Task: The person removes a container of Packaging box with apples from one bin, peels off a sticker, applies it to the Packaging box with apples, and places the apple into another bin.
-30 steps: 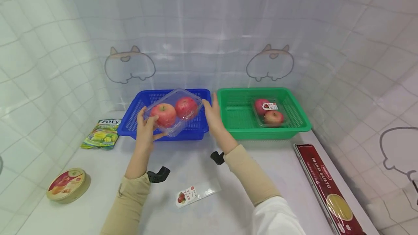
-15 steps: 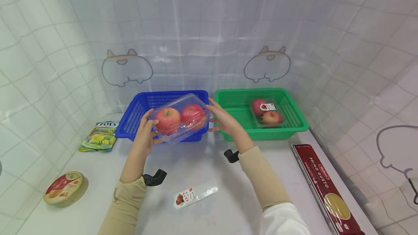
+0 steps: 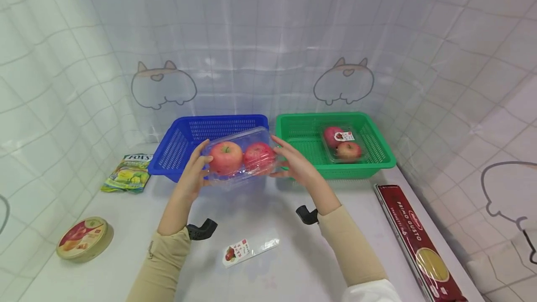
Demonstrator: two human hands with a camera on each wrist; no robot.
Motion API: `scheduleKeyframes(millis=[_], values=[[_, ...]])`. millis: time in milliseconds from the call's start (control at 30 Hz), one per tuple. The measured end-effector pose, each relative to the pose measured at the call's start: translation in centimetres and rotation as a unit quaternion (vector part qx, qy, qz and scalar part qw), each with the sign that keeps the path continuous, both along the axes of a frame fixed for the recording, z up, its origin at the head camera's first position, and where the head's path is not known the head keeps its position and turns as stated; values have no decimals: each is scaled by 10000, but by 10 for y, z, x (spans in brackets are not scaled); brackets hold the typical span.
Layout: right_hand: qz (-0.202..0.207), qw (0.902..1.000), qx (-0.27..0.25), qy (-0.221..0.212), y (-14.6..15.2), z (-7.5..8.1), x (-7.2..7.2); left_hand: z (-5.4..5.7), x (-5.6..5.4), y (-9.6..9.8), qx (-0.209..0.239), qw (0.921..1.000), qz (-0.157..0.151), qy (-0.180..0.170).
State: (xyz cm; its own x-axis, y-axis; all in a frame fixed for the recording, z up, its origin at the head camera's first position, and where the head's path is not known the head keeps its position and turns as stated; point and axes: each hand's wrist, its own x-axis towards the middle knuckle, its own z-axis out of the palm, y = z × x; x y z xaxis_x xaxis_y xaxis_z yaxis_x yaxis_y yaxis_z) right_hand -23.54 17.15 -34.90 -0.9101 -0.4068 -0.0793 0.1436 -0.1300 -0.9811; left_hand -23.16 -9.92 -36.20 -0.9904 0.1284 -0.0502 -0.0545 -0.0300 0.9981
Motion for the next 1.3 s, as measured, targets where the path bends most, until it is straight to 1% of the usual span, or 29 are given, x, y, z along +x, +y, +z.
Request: scheduleKeyframes(millis=[167, 467, 600, 767, 900, 1033, 1133, 1300], values=[[-178, 9998, -52, 56, 5, -2, 12, -2, 1, 5, -42, 10000, -5, 12], [-560, 9984, -37, 13, 11, -8, 28, -7, 3, 14, -141, 9998, 125, -11], [-756, 9971, -116, -65, 12, -10, 35, -10, 4, 19, -110, 9997, 187, 115], [-951, 9952, -100, -226, 14, -14, 45, -15, 8, 24, -115, 9991, 192, 354], [-1029, 9943, -5, -264, 15, -16, 54, -21, 15, 28, -154, 9984, 164, 510], [-1071, 9938, 153, -265, 17, -19, 65, -28, 22, 31, -367, 9971, 97, 667], [-1096, 9933, 227, -300, 19, -23, 73, -33, 30, 32, -395, 9970, 16, 662], [-1131, 9926, 256, -370, 21, -31, 84, -39, 43, 33, -45, 9976, -309, 619]])
